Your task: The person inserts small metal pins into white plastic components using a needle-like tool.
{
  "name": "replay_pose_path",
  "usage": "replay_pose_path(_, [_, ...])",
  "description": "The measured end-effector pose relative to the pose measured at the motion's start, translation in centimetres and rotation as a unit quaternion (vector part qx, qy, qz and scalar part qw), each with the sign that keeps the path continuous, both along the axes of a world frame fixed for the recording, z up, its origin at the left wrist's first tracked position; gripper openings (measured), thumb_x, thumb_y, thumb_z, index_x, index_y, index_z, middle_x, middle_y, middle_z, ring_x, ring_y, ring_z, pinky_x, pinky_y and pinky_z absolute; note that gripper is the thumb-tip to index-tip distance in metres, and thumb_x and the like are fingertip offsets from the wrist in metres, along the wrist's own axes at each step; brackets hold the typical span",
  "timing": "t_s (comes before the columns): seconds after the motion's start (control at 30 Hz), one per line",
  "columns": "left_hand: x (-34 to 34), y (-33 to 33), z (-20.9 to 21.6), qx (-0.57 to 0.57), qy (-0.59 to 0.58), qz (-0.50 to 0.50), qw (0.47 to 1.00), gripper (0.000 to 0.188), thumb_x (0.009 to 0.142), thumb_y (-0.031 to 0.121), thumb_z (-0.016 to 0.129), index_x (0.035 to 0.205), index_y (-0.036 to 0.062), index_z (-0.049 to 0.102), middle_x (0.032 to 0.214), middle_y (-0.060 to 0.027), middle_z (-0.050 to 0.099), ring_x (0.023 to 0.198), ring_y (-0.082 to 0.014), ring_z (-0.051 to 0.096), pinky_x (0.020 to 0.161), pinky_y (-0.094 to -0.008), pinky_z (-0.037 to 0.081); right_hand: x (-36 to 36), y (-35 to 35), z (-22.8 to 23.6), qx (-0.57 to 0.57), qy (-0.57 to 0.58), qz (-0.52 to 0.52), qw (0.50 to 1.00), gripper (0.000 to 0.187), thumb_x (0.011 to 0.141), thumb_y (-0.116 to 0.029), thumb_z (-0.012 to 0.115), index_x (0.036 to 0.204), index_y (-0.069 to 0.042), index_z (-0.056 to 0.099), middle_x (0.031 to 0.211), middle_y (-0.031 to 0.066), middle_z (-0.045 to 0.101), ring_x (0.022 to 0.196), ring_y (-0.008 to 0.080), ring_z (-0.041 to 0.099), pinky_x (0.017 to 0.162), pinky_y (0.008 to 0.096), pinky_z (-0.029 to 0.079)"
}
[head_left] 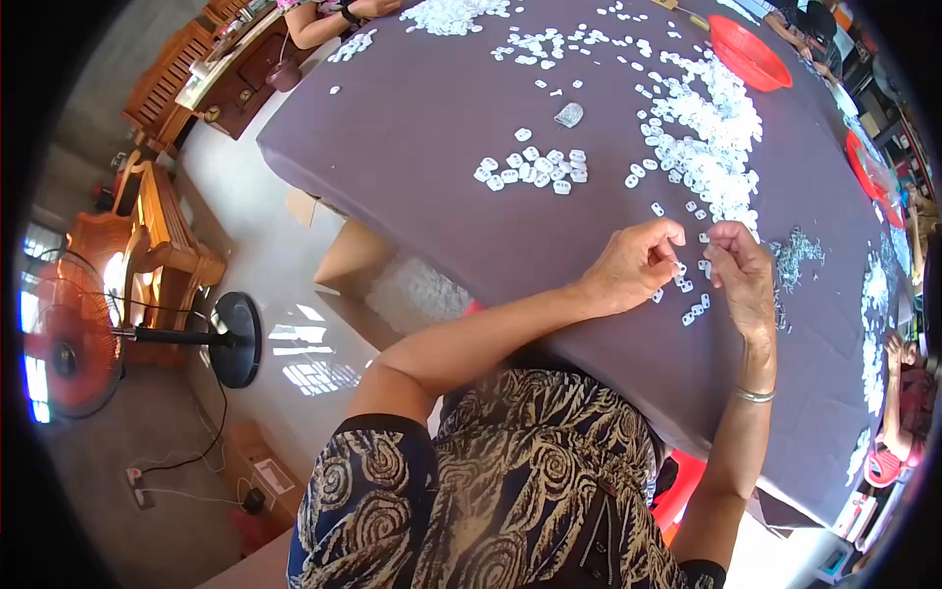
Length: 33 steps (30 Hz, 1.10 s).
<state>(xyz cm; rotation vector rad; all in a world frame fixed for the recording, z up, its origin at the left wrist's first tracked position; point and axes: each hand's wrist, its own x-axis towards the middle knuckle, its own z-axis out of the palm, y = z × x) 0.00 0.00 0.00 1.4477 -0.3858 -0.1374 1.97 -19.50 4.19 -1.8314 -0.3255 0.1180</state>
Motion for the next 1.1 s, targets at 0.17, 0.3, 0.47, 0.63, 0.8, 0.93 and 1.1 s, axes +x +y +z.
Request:
replay_pose_path(0.17, [-0.2, -0.1, -0.1, -0.012, 0.015, 0.002, 1.0, 0.024, 0.087, 0.002, 0.059, 0.109, -0.0001, 0.051, 0.078, -0.0033, 0.059, 0.067, -0.0061, 0.054, 0.057, -0.023, 0.047, -0.6, 0.6, -1.5, 0.005, 0.008, -0.027, 1.0, 0.005, 0.089, -0.005, 0.057, 0.09, -0.003, 0.061, 0.079, -0.0009, 0.058, 0.062, 0.0037, 0.045, 0.054, 0.0197, 0.038])
replay_pose_path(0.3, [-0.1, -0.1, -0.2, -0.016, 0.019, 0.001, 1.0, 0.024, 0.087, 0.002, 0.059, 0.109, -0.0001, 0.051, 0.079, -0.0035, 0.059, 0.067, -0.0064, 0.054, 0.057, -0.0226, 0.047, -1.0, 0.9, -1.9, 0.031, 0.03, -0.037, 0.998, 0.005, 0.089, -0.005, 0.056, 0.088, -0.003, 0.061, 0.077, -0.001, 0.059, 0.062, 0.0036, 0.045, 0.054, 0.0191, 0.037])
replay_pose_path(0.47, [0.0, -0.2, -0.8, -0.035, -0.002, 0.014, 0.999, 0.024, 0.088, 0.001, 0.059, 0.11, 0.0006, 0.051, 0.081, -0.0032, 0.058, 0.067, -0.0064, 0.054, 0.058, -0.022, 0.047, -1.2, 1.0, -1.9, 0.061, 0.031, -0.017, 0.998, 0.003, 0.085, -0.003, 0.06, 0.087, -0.003, 0.063, 0.073, -0.0022, 0.061, 0.061, 0.0022, 0.047, 0.054, 0.0178, 0.038])
replay_pose_path(0.63, [0.0, -0.5, -0.8, -0.029, 0.01, 0.01, 0.999, 0.023, 0.088, 0.0, 0.059, 0.11, 0.0015, 0.051, 0.08, -0.0027, 0.058, 0.067, -0.0056, 0.054, 0.058, -0.0215, 0.046, -1.4, 1.0, -2.1, 0.054, 0.024, -0.005, 0.998, 0.002, 0.084, -0.004, 0.061, 0.084, -0.003, 0.063, 0.072, -0.0033, 0.059, 0.061, 0.0017, 0.047, 0.054, 0.0179, 0.037])
replay_pose_path(0.8, [0.2, -0.5, -1.4, -0.046, 0.007, 0.033, 0.998, 0.023, 0.084, -0.002, 0.061, 0.105, 0.0031, 0.054, 0.076, -0.0039, 0.06, 0.065, -0.0064, 0.054, 0.055, -0.0233, 0.046, -1.4, 1.3, -1.9, 0.047, 0.035, -0.024, 0.998, 0.006, 0.083, -0.007, 0.061, 0.086, -0.002, 0.063, 0.071, -0.0024, 0.056, 0.062, 0.0046, 0.048, 0.054, 0.0197, 0.039])
replay_pose_path(0.93, [0.7, -0.3, -1.6, -0.052, 0.004, 0.025, 0.998, 0.026, 0.084, -0.003, 0.062, 0.108, 0.0036, 0.053, 0.076, -0.0031, 0.06, 0.062, -0.0056, 0.053, 0.053, -0.0209, 0.045, -0.9, 1.6, -2.6, 0.076, 0.018, -0.011, 0.997, 0.005, 0.084, -0.003, 0.061, 0.087, -0.004, 0.064, 0.072, -0.0045, 0.056, 0.062, 0.0033, 0.045, 0.055, 0.0196, 0.036])
replay_pose_path(1.1, [0.6, -0.1, -1.4, -0.048, 0.021, 0.02, 0.998, 0.03, 0.086, -0.003, 0.062, 0.113, 0.0049, 0.053, 0.081, -0.0007, 0.06, 0.069, -0.0043, 0.054, 0.055, -0.0198, 0.046, -1.2, 1.7, -2.1, 0.085, 0.033, -0.028, 0.995, 0.003, 0.085, -0.005, 0.063, 0.087, -0.004, 0.065, 0.072, -0.0057, 0.056, 0.062, 0.0025, 0.045, 0.055, 0.0193, 0.036])
